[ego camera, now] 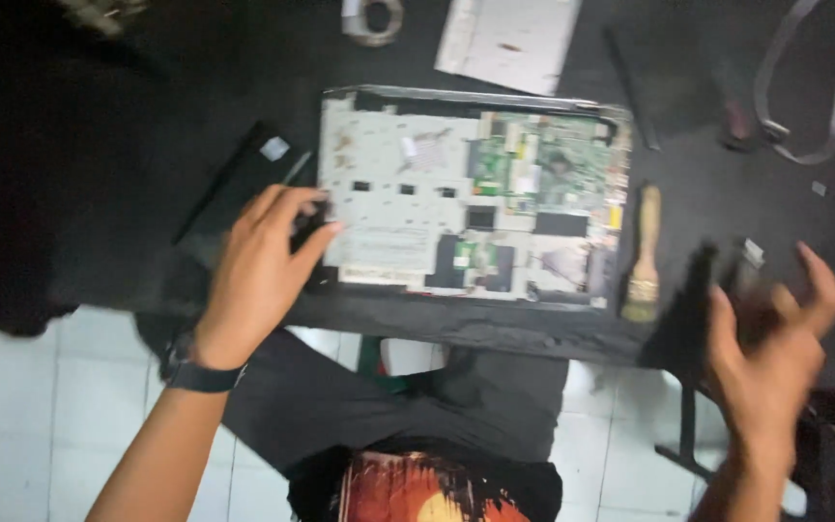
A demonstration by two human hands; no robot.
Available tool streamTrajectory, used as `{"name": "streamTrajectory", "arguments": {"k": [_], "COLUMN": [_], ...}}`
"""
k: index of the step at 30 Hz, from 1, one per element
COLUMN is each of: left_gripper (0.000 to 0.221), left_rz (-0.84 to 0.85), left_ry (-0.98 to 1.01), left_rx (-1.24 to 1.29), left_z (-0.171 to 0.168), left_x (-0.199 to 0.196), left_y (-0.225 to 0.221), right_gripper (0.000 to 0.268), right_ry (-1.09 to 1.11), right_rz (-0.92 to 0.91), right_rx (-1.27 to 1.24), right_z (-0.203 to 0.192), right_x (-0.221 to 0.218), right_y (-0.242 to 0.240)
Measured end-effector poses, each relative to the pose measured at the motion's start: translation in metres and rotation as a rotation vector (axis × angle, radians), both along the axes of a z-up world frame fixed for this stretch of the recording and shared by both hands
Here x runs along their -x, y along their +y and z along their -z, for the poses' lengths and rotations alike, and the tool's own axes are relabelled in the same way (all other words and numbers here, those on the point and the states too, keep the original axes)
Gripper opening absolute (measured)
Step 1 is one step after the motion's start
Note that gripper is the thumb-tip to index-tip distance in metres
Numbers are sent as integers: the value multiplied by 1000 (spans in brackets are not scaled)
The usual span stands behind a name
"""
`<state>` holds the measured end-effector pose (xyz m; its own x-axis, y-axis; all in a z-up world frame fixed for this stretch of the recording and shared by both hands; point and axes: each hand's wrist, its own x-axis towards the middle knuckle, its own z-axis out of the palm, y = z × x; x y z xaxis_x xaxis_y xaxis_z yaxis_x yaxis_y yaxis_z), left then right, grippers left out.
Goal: Disassembling, cleaning, and reassembling internal laptop components using a screwdriver and brush.
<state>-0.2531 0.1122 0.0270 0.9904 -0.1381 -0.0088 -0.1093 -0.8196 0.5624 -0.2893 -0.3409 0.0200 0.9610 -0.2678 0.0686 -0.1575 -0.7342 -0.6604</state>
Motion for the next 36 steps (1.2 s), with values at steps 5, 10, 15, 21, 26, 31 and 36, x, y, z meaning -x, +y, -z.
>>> {"name": "streamTrajectory", "arguments": {"k": [5, 10, 15, 21, 26, 31, 36], "left_gripper": [28, 28, 32, 31, 29, 26, 24], "left_rz": [-81, -174, -224, -230, -180, -200, -191], "left_ry": [6, 109, 88, 82, 51, 112, 132], "left_rx": [-194, -183, -187, -222, -307, -356, -367], "left_z": [2, -3, 2, 7, 11, 15, 12], "left_x": [-7, -11, -13, -15, -17, -24, -26], "left_y": [-4, -14, -11, -10, -5, -1, -4], "right_gripper": [62, 47, 33, 37, 36, 37, 34], "right_ry": [248, 9, -47, 45, 44, 83, 57], "right_rz": [3, -98, -161, -228, -238, -242, -222], "right_rx": [339, 373, 497, 547, 539, 537, 494], "right_z": [-1, 13, 20, 17, 17, 22, 25], "right_x": [-38, -36, -39, -41, -42, -42, -40], "right_y": [8, 8, 10, 22, 27, 27, 22]}}
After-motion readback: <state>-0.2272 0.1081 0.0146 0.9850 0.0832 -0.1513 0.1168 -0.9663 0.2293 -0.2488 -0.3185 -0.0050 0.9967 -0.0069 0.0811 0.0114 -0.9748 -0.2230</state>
